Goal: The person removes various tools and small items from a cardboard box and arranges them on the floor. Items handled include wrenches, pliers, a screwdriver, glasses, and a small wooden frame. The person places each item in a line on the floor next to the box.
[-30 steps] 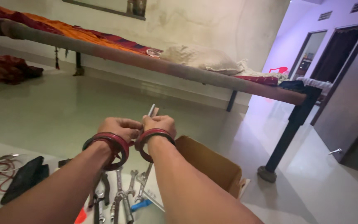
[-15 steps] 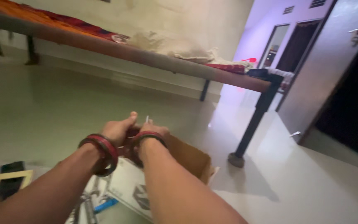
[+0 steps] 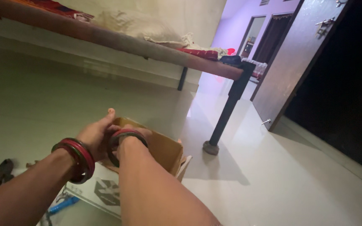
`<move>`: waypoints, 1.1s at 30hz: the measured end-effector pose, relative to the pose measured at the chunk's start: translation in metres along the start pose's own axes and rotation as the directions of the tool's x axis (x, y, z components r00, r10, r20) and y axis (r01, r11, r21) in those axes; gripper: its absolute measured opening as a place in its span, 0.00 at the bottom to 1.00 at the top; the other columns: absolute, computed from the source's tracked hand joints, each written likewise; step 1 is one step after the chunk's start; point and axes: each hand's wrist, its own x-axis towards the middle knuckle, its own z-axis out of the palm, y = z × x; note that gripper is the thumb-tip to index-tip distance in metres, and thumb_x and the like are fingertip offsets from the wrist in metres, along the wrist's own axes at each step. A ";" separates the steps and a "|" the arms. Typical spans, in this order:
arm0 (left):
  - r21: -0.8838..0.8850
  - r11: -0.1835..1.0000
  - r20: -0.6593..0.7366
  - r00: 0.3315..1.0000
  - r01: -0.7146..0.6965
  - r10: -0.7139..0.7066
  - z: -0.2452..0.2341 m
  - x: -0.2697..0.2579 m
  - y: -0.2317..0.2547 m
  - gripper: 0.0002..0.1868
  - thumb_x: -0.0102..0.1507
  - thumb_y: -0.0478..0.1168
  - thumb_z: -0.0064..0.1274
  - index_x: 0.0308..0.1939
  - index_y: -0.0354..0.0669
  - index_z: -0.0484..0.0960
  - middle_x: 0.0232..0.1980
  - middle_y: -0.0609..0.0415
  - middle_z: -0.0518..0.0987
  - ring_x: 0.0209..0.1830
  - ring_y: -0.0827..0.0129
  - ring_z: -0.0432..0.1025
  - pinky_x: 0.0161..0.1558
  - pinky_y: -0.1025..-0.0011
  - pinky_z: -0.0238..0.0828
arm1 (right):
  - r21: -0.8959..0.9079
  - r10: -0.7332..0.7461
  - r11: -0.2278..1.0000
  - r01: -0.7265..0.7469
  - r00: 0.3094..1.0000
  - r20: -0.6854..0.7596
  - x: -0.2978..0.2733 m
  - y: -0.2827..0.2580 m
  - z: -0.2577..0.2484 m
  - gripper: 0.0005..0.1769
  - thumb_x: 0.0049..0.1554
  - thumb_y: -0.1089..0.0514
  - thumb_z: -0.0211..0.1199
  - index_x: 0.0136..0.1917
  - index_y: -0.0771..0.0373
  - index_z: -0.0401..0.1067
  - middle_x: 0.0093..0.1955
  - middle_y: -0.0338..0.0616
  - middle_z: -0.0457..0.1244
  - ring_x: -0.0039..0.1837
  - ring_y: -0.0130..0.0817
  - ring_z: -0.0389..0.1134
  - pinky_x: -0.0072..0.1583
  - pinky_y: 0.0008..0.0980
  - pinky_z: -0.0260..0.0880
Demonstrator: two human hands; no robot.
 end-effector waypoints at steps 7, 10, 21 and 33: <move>0.135 0.988 -0.064 0.995 0.080 -0.072 0.014 -0.017 -0.001 0.38 0.67 0.71 0.33 0.44 0.38 0.79 0.39 0.49 0.78 0.36 0.60 0.72 0.46 0.52 0.71 | -0.007 -0.006 1.000 0.006 1.000 -0.010 0.003 0.008 0.003 0.17 0.58 0.46 0.66 0.49 0.62 0.81 0.49 0.52 0.72 0.48 0.45 0.74 0.53 0.44 0.75; 0.135 0.988 -0.060 0.996 0.074 -0.067 0.017 -0.022 -0.002 0.36 0.67 0.70 0.35 0.42 0.40 0.78 0.37 0.50 0.77 0.35 0.59 0.71 0.45 0.52 0.72 | -0.015 -0.010 1.000 0.010 1.000 -0.014 0.005 0.010 0.003 0.17 0.58 0.46 0.66 0.49 0.61 0.81 0.49 0.52 0.72 0.49 0.45 0.74 0.53 0.44 0.75; 0.129 0.992 -0.150 0.989 0.006 0.014 0.007 -0.023 -0.005 0.31 0.68 0.67 0.42 0.38 0.41 0.77 0.36 0.52 0.76 0.35 0.61 0.71 0.43 0.57 0.73 | -0.061 -0.049 0.997 0.049 0.999 0.000 0.004 0.015 0.008 0.15 0.58 0.46 0.66 0.48 0.58 0.82 0.50 0.52 0.72 0.51 0.46 0.74 0.54 0.44 0.75; 0.366 0.910 -0.206 0.937 -0.195 0.283 -0.008 -0.033 0.006 0.29 0.65 0.57 0.52 0.53 0.32 0.87 0.51 0.43 0.86 0.45 0.60 0.78 0.46 0.62 0.74 | -0.179 -0.195 0.964 0.194 0.981 0.012 -0.005 0.001 0.028 0.14 0.57 0.46 0.65 0.48 0.55 0.83 0.51 0.52 0.72 0.53 0.48 0.74 0.56 0.45 0.74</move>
